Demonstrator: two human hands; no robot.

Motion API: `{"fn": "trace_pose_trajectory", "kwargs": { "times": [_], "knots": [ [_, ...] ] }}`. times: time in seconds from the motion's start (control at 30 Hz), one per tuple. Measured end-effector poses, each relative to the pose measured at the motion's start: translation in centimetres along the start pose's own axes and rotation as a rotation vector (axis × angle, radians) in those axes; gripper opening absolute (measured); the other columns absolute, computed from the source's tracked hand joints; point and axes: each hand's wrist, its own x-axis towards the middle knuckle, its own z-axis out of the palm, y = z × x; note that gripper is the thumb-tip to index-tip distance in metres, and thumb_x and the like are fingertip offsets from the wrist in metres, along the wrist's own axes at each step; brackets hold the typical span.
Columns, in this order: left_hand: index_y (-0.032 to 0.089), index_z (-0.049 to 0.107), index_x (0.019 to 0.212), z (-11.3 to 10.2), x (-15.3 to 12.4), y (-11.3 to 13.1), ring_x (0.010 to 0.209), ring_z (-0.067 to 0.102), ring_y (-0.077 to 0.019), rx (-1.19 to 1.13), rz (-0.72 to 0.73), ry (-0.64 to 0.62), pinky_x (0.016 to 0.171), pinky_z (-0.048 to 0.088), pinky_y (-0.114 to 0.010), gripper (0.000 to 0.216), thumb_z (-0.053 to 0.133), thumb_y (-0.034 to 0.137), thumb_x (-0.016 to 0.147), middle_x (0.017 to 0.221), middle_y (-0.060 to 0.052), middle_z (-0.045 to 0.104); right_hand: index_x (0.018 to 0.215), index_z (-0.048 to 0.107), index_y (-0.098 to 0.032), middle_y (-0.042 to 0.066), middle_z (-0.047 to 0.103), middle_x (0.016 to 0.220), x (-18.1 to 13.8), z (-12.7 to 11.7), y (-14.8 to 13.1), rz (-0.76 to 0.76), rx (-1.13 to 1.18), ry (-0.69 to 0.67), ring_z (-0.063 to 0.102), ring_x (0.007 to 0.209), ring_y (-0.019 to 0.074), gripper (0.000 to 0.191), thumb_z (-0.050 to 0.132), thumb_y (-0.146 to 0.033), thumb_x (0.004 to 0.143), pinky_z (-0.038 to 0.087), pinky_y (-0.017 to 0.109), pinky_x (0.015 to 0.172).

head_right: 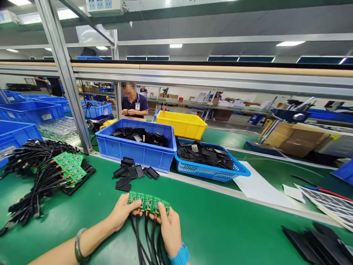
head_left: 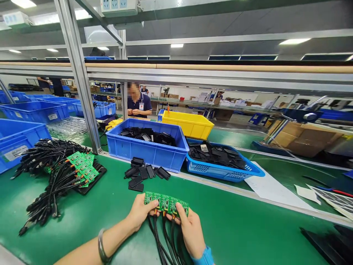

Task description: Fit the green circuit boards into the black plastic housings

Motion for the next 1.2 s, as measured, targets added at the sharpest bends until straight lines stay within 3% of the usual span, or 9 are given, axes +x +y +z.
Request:
{"fn": "trace_pose_trajectory", "kwargs": {
  "times": [0.2, 0.4, 0.6, 0.7, 0.9, 1.0, 1.1, 1.2],
  "knots": [
    [0.012, 0.063, 0.07, 1.0, -0.8, 0.2, 0.053, 0.057, -0.012, 0.067, 0.061, 0.016, 0.052, 0.044, -0.023, 0.043, 0.075, 0.053, 0.065, 0.06, -0.003, 0.064, 0.074, 0.067, -0.017, 0.006, 0.073, 0.073, 0.5, 0.0, 0.1, -0.026, -0.04, 0.098, 0.067, 0.066, 0.0247, 0.041, 0.068, -0.058, 0.072, 0.058, 0.036, 0.062],
    [0.012, 0.064, 0.072, 0.7, -1.0, 0.1, 0.055, 0.057, -0.013, 0.067, 0.025, -0.023, 0.056, 0.048, -0.026, 0.04, 0.074, 0.05, 0.066, 0.064, -0.003, 0.065, 0.083, 0.07, -0.015, 0.007, 0.074, 0.081, 0.1, 0.0, -0.5, 0.036, -0.013, -0.029, 0.068, 0.074, 0.024, 0.036, 0.075, -0.048, 0.071, 0.057, 0.036, 0.069],
    [0.014, 0.064, 0.059, 1.8, -1.8, -0.5, 0.055, 0.055, -0.0153, 0.401, 0.242, 0.093, 0.056, 0.043, -0.025, 0.035, 0.06, 0.042, 0.08, 0.057, -0.003, 0.062, 0.07, 0.07, -0.015, 0.005, 0.072, 0.068, 0.3, -0.1, 0.4, -0.092, -0.156, 0.158, 0.064, 0.066, 0.0224, 0.032, 0.078, -0.046, 0.067, 0.054, 0.033, 0.062],
    [0.015, 0.067, 0.061, 2.3, -1.8, -0.6, 0.059, 0.056, -0.0157, 0.432, 0.263, 0.11, 0.059, 0.043, -0.025, 0.033, 0.059, 0.039, 0.081, 0.06, -0.003, 0.064, 0.064, 0.069, -0.016, 0.003, 0.069, 0.061, 0.6, -0.1, 0.5, -0.132, -0.19, 0.235, 0.061, 0.059, 0.0202, 0.031, 0.079, -0.045, 0.064, 0.051, 0.031, 0.059],
    [0.01, 0.069, 0.082, 0.9, -0.5, -0.1, 0.059, 0.059, -0.014, -0.035, -0.028, -0.062, 0.058, 0.048, -0.025, 0.039, 0.075, 0.045, 0.068, 0.071, -0.007, 0.069, 0.085, 0.072, -0.015, 0.007, 0.075, 0.084, 0.4, -0.3, -0.9, 0.17, 0.176, 0.005, 0.068, 0.077, 0.0245, 0.034, 0.081, -0.041, 0.065, 0.054, 0.035, 0.07],
    [0.009, 0.069, 0.093, 0.1, -0.3, 0.1, 0.064, 0.062, -0.0143, -0.137, -0.113, -0.189, 0.06, 0.05, -0.026, 0.045, 0.078, 0.042, 0.065, 0.082, -0.01, 0.07, 0.091, 0.073, -0.015, 0.009, 0.075, 0.085, -0.1, -0.2, -1.7, 0.299, 0.277, -0.054, 0.069, 0.079, 0.0248, 0.039, 0.082, -0.042, 0.065, 0.054, 0.035, 0.071],
    [0.008, 0.069, 0.093, 0.1, -0.2, 0.0, 0.065, 0.063, -0.015, -0.12, -0.11, -0.232, 0.062, 0.051, -0.026, 0.044, 0.078, 0.042, 0.066, 0.082, -0.011, 0.07, 0.094, 0.073, -0.015, 0.01, 0.074, 0.087, -0.7, 0.2, -1.9, 0.248, 0.277, -0.113, 0.068, 0.081, 0.0259, 0.042, 0.077, -0.048, 0.069, 0.053, 0.037, 0.074],
    [0.008, 0.07, 0.082, 0.5, -0.3, -0.4, 0.06, 0.06, -0.0137, 0.024, -0.043, -0.201, 0.06, 0.05, -0.026, 0.04, 0.076, 0.044, 0.066, 0.071, -0.008, 0.068, 0.091, 0.073, -0.015, 0.009, 0.074, 0.086, -1.0, 0.6, -1.3, 0.063, 0.101, -0.108, 0.066, 0.078, 0.0252, 0.039, 0.075, -0.048, 0.071, 0.051, 0.037, 0.076]
  ]
}}
